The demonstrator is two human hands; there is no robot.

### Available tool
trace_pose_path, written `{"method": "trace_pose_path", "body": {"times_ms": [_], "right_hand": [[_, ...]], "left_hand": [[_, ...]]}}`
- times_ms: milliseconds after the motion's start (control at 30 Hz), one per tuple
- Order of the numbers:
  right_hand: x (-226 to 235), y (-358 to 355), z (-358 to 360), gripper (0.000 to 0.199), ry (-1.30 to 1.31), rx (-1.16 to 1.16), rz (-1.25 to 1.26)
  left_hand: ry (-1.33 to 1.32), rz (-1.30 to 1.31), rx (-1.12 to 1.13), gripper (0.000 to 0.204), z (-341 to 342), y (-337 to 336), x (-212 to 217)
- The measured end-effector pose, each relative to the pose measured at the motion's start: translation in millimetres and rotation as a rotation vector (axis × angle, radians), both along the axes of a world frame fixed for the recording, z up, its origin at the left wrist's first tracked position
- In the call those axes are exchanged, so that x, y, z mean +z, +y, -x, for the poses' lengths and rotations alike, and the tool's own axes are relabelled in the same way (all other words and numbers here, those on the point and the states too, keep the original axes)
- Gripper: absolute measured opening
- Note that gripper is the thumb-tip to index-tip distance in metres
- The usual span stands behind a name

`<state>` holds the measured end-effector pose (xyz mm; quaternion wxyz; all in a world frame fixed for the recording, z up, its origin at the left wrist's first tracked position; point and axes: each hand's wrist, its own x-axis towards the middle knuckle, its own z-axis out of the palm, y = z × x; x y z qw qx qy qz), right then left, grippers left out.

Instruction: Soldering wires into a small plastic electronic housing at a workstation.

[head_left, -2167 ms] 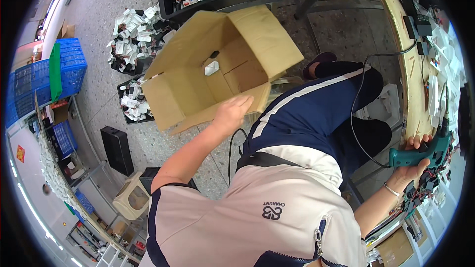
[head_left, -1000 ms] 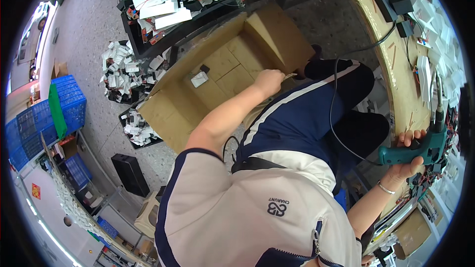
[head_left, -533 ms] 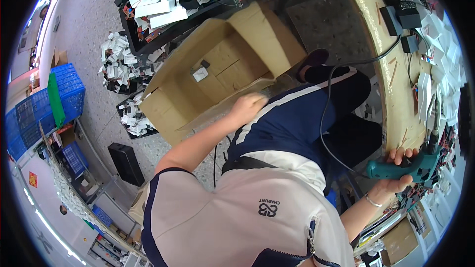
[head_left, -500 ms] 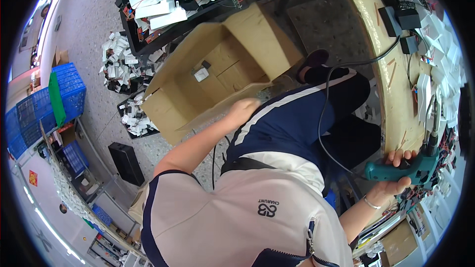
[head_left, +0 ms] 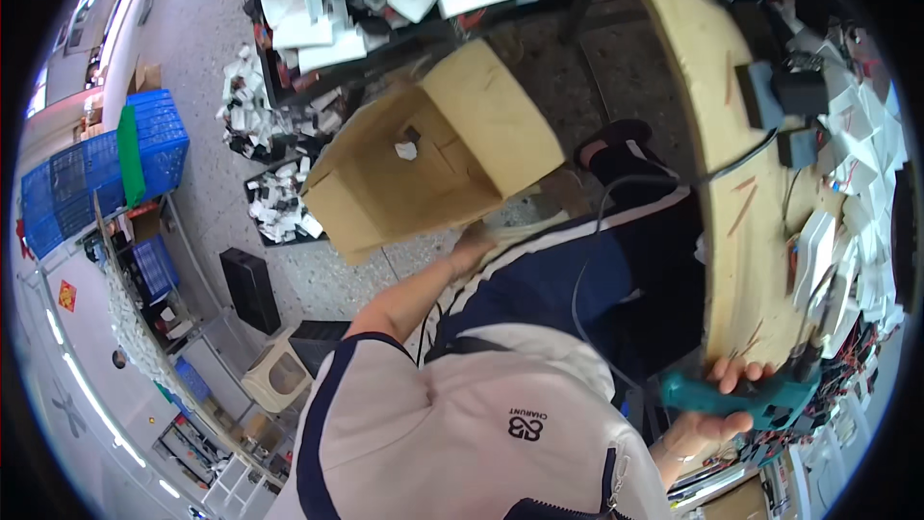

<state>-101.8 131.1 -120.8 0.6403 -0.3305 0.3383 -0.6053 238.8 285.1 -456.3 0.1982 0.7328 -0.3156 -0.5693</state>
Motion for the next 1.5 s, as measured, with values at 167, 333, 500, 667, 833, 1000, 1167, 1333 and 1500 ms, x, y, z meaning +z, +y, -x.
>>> {"method": "trace_pose_path", "body": {"times_ms": [167, 333, 500, 667, 833, 1000, 1167, 1333, 1500], "right_hand": [[-1.5, -6.8, 1.5, 0.072, 0.059, 0.019, 0.058], [5.0, -10.6, -10.8, 0.072, 0.231, 0.000, 0.083], [5.4, -2.1, -13.1, 0.072, 0.228, -0.048, -0.020], [10.3, 7.8, -15.6, 0.071, 0.161, 0.003, -0.051], [-1.6, 3.5, -2.0, 0.070, 0.143, 0.064, 0.076], [-6.6, 0.5, -13.9, 0.072, 0.251, -0.017, 0.148], [-0.8, -1.1, -14.0, 0.069, 0.318, 0.007, 0.225], [-2.6, 2.8, -13.6, 0.070, 0.304, 0.005, 0.212], [-3.4, -0.7, -15.6, 0.071, 0.306, 0.036, 0.224]], "left_hand": [[0.336, -0.199, 0.024, 0.061, -16.4, -3.6, 18.5], [0.394, -0.273, 0.101, 0.058, -14.7, -27.3, 59.1], [0.462, -0.413, 0.245, 0.054, 7.1, -38.7, 90.2], [0.326, -0.239, 0.113, 0.062, 14.1, -18.6, 49.4], [-0.146, 0.181, 0.073, 0.061, 18.1, 55.5, -66.1], [0.069, -0.250, -0.132, 0.041, 5.7, 31.9, 13.0], [-0.624, 0.286, -0.520, 0.063, -16.6, 23.2, 108.2], [-1.144, 0.333, -0.269, 0.079, -40.8, -28.2, 125.4], [-1.015, -0.042, -0.294, 0.051, -113.6, -55.5, 76.1]]}}
